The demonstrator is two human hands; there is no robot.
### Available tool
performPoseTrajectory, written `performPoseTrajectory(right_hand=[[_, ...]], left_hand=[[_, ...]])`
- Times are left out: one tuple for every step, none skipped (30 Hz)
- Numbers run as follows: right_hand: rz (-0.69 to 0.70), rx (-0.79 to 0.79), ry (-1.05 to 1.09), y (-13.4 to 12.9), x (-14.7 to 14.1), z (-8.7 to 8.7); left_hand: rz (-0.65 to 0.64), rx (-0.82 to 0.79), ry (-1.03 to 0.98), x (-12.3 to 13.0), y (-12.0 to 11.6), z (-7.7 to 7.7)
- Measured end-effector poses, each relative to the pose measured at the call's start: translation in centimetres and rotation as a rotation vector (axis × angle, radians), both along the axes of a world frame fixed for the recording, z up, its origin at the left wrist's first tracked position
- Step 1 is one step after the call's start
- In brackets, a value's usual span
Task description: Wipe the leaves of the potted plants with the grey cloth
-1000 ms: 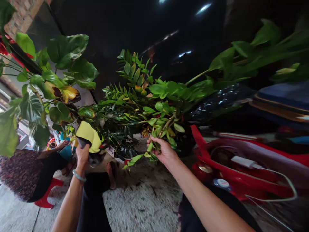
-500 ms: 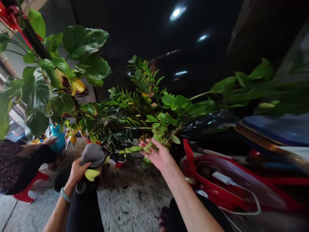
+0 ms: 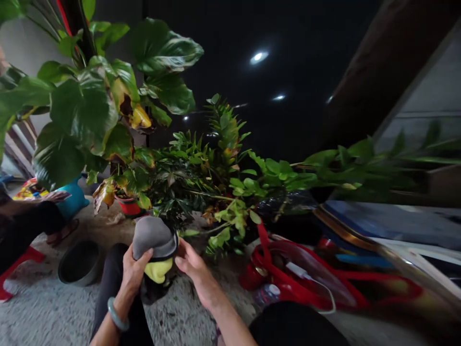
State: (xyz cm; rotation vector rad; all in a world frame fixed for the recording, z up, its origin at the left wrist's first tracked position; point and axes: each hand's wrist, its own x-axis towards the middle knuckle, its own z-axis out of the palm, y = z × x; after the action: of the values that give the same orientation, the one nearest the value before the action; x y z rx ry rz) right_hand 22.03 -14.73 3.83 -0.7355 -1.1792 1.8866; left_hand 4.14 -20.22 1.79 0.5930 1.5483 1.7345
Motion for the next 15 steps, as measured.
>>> performPoseTrajectory(right_hand=[[-0.041,0.003,-0.018,-0.9,-1.1,-0.3],[-0.102,-0.001,-0.053,-1.7,-2.1,-0.5],[-0.175,-0.014,-0.102,-2.3,-2.8,-0.7],[-0.249,-0.032,-0.146,-2.7,-3.3,-0.7],[-0.316,-0.057,-0.167,-2.8,-3.6,-0.7],[-0.369,-0.091,-0.164,-2.9,-3.6,-0.7],[-0.407,-0.13,-0.143,-2.8,-3.5,-0.6],[-0.436,-0.169,-0.118,-2.7,-3.2,-0.4],[-0.463,-0.2,-0.099,-2.6,-2.9,-0.3],[-0.495,-0.217,-0.086,-2.6,-2.5,-0.3],[-0.534,-0.221,-0.082,-2.6,-2.1,-0.3],[-0.568,-0.218,-0.084,-2.7,-1.8,-0.4],[-0.591,-0.218,-0.091,-2.8,-1.6,-0.5],[-0.6,-0.226,-0.103,-2.9,-1.3,-0.7],[-0.601,-0.237,-0.119,-2.9,-1.1,-0.9]], left_hand=[[0.01,0.025,-0.01,0.6,-0.2,-0.1],[0.011,0.049,-0.025,1.1,-0.3,-0.2],[0.005,0.07,-0.05,1.5,-0.5,-0.2],[-0.003,0.086,-0.09,1.8,-0.7,-0.2],[-0.005,0.097,-0.148,1.9,-0.9,-0.1],[0.0,0.104,-0.224,2.0,-1.1,0.0],[0.016,0.108,-0.309,2.0,-1.2,0.1],[0.038,0.111,-0.391,1.9,-1.4,0.3],[0.058,0.115,-0.459,1.8,-1.6,0.6],[0.069,0.122,-0.506,1.6,-1.7,0.9],[0.07,0.132,-0.532,1.6,-1.9,1.2],[0.059,0.143,-0.544,1.5,-2.0,1.5],[0.044,0.154,-0.547,1.6,-2.2,1.7],[0.026,0.161,-0.547,1.7,-2.3,2.0],[0.008,0.162,-0.543,1.8,-2.4,2.1]])
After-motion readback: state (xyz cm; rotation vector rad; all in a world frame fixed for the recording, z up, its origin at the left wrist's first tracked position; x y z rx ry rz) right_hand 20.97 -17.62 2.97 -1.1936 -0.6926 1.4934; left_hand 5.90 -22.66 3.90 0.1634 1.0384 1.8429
